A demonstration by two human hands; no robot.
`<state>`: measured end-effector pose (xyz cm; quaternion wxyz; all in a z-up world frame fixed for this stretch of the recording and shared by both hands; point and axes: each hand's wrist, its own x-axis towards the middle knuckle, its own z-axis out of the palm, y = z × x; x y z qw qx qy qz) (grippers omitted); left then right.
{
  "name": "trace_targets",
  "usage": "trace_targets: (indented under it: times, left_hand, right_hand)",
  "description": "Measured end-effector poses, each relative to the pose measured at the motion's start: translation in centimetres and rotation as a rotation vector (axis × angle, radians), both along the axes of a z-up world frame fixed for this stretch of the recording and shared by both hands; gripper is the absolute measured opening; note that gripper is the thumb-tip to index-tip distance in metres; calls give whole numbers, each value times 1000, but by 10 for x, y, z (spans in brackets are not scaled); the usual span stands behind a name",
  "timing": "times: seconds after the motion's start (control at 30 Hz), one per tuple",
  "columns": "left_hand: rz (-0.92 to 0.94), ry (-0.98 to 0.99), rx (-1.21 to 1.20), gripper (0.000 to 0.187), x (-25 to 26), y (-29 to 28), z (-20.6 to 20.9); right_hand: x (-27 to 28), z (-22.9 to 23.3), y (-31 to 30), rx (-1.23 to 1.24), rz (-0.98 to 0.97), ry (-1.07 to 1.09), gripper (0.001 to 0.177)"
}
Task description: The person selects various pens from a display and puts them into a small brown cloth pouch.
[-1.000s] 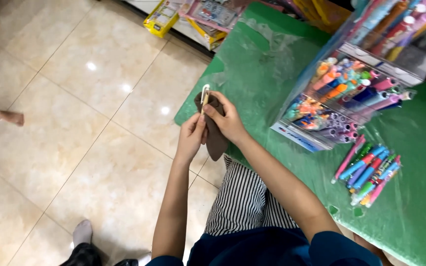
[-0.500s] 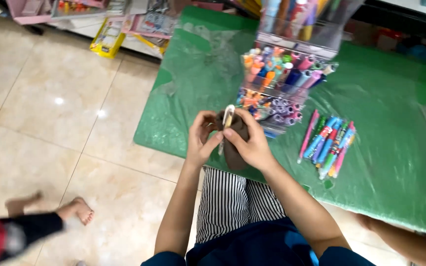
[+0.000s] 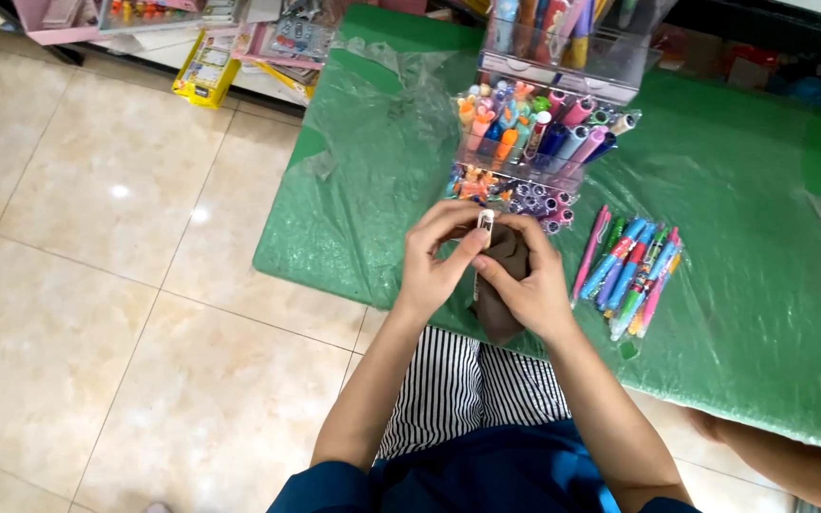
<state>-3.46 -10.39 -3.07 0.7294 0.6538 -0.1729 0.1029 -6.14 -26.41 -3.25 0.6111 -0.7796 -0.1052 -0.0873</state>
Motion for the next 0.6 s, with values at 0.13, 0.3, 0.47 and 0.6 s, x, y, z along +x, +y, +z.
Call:
trace_targets:
  times: [0.13,0.3,0.47,0.6]
  left_hand:
    - [-45,6,-65,17,0,6,-1]
    - [-42,21,-114,17,1,10,-7]
    - [-13,6,-200,16,7,11,-15]
    - [-3,115,-328,16,7,15,-9]
  right_hand:
    - [1,-3,8,7,28,-14,50]
    - [2,-4,12,12,57,4,51]
    - [-1,-4,21,-39,77,-28,53]
    - [-2,-5,26,-69,102,71,50]
